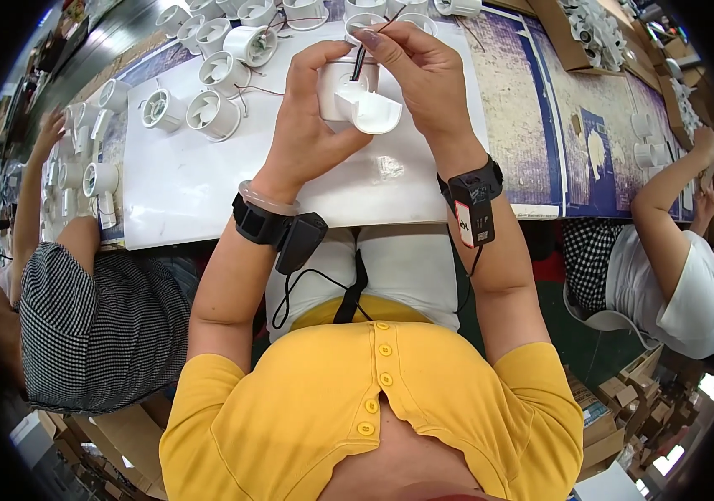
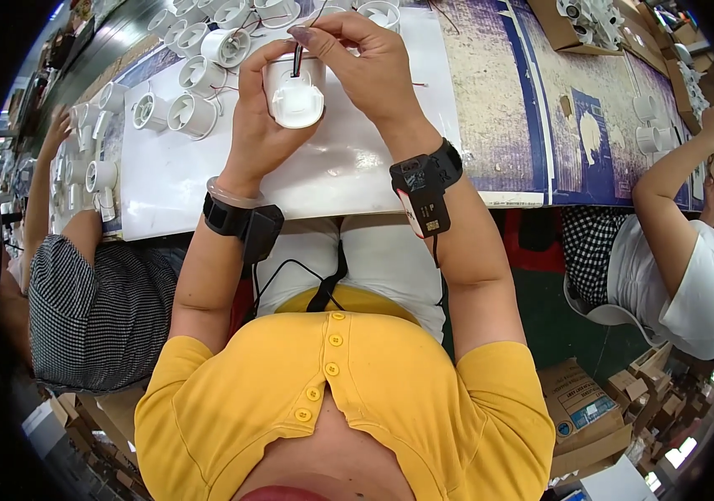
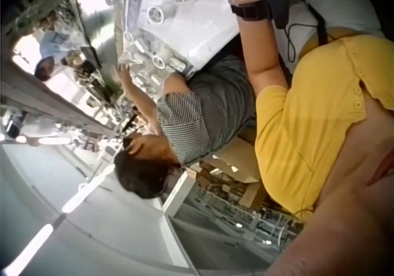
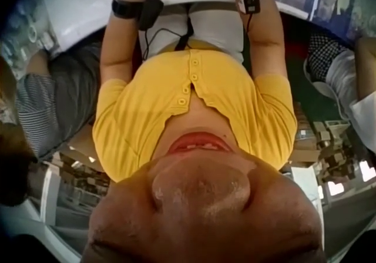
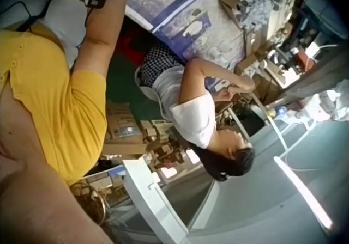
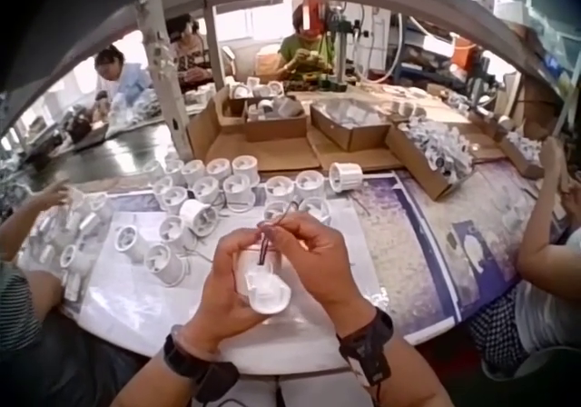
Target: The person picks up a white plastic housing and a fan unit, fitting the fan into the housing by hand. They thread wires through the casing, snap a plastic cover onto the assembly, and place the completed unit on the table before starting another.
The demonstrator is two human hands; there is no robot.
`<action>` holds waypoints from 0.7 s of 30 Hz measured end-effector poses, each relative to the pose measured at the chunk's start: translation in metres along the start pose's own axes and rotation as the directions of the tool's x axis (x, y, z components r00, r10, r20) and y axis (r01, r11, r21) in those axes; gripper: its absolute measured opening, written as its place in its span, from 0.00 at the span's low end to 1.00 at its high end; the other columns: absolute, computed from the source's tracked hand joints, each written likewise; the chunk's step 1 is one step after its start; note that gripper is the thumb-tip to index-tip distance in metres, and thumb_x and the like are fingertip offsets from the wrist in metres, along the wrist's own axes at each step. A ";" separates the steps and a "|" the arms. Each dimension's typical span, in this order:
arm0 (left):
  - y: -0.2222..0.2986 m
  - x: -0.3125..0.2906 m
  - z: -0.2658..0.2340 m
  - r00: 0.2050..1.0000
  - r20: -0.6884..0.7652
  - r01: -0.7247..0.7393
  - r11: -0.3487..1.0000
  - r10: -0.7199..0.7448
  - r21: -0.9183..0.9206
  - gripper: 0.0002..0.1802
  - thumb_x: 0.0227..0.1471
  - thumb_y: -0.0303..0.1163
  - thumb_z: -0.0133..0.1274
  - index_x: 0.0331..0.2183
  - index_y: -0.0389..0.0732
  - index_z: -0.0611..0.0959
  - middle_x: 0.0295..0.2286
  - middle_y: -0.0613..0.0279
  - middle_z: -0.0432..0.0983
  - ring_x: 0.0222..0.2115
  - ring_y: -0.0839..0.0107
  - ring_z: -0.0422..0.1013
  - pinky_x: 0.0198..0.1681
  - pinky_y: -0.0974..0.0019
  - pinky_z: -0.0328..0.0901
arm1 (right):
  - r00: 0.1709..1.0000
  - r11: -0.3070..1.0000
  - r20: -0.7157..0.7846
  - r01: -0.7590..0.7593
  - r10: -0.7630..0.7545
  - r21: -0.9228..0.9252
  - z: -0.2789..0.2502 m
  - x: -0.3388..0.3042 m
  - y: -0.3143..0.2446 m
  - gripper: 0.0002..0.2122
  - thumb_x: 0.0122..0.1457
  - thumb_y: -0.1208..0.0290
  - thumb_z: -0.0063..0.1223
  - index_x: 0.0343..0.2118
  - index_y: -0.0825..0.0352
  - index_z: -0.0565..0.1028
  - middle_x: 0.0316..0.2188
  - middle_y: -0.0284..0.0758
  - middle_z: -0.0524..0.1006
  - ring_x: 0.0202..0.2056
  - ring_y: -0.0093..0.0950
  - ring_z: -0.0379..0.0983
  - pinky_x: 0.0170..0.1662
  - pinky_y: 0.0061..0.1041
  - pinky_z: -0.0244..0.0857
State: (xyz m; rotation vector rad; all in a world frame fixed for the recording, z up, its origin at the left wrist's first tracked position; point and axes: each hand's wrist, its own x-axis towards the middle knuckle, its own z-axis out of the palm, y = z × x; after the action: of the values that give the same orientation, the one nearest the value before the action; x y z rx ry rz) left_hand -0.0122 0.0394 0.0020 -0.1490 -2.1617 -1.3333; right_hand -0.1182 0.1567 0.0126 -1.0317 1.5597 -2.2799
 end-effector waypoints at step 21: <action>0.004 0.002 -0.001 0.999 0.033 0.018 0.998 -0.020 0.060 0.38 0.32 0.27 0.61 0.49 0.40 0.65 0.43 0.57 0.64 0.46 0.61 0.64 0.49 0.63 0.61 | 0.987 0.996 -0.141 0.086 -0.083 0.017 0.004 -0.002 -0.004 0.04 0.56 0.78 0.55 0.32 0.70 0.73 0.26 0.31 0.76 0.30 0.18 0.74 0.36 0.16 0.69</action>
State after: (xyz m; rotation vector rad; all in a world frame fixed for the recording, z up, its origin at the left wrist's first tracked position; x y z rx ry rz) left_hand -0.0120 0.0404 0.0067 -0.1286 -2.2343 -1.2836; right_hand -0.1130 0.1565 0.0154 -0.9687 1.5649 -2.4710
